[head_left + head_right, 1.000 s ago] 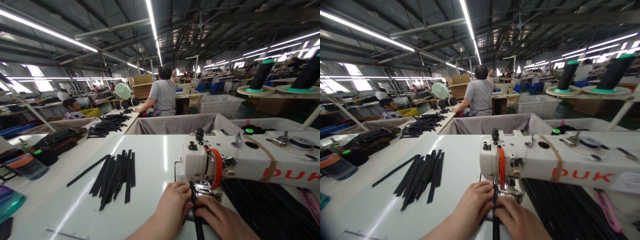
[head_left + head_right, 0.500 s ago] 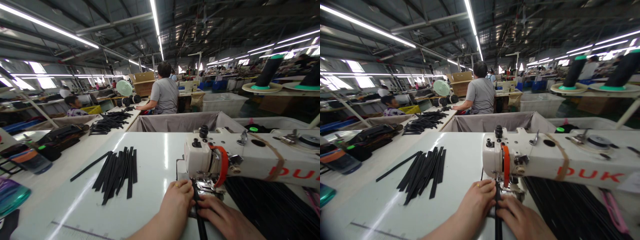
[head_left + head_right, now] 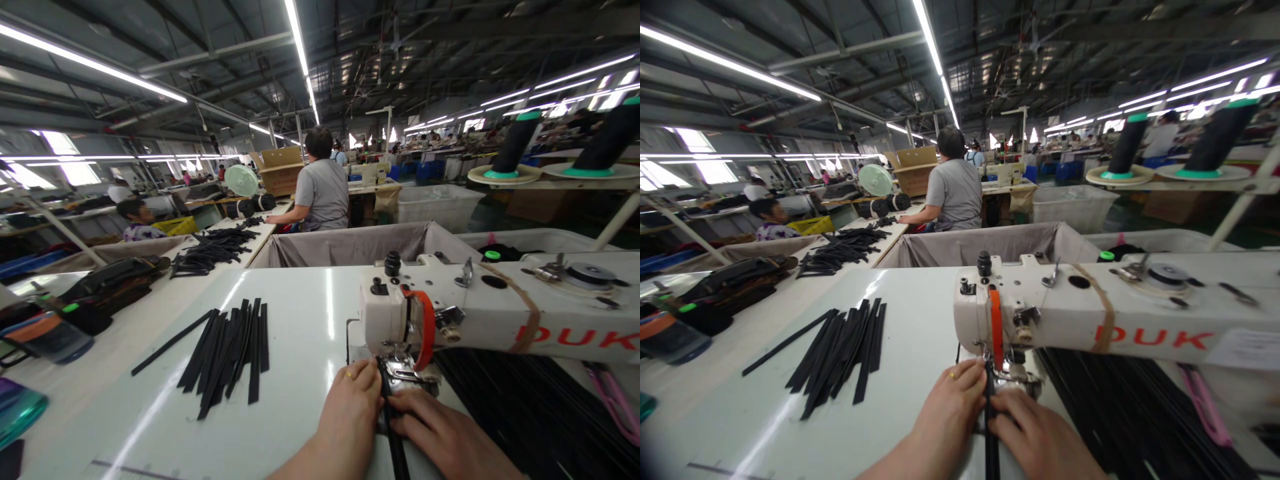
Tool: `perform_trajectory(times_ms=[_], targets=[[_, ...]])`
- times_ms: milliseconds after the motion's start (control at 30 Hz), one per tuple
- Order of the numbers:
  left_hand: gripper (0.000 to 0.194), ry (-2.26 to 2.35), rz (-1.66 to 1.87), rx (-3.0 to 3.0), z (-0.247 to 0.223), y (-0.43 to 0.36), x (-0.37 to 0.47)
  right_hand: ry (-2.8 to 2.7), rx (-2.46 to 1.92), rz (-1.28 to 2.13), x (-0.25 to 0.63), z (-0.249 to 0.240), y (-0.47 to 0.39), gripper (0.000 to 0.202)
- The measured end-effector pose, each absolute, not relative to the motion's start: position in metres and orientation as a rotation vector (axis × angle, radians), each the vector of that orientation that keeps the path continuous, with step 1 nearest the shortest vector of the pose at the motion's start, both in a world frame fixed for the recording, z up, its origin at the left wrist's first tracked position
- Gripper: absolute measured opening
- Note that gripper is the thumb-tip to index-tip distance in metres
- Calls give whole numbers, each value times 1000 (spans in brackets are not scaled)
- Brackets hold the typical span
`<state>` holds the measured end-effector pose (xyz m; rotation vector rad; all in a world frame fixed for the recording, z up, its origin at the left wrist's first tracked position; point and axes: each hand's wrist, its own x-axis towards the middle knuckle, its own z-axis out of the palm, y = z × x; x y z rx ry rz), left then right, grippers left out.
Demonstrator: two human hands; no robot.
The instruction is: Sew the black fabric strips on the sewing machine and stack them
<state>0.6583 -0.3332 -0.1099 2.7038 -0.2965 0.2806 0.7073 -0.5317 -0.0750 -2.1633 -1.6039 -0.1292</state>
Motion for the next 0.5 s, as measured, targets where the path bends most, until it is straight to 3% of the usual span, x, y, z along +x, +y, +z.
perform_trajectory(times_ms=[133, 367, 500], targets=[[26, -271, 349, 2613, -100, -334, 655, -1562, -2167, -85, 705, -72, -529, 42], [26, -240, 389, 2527, -86, -336, 653, -1625, -2148, -69, 700, -68, -525, 21], [24, -221, 384, 2514, -84, -336, 654, -1537, -2153, -77, 701, -75, -522, 25]])
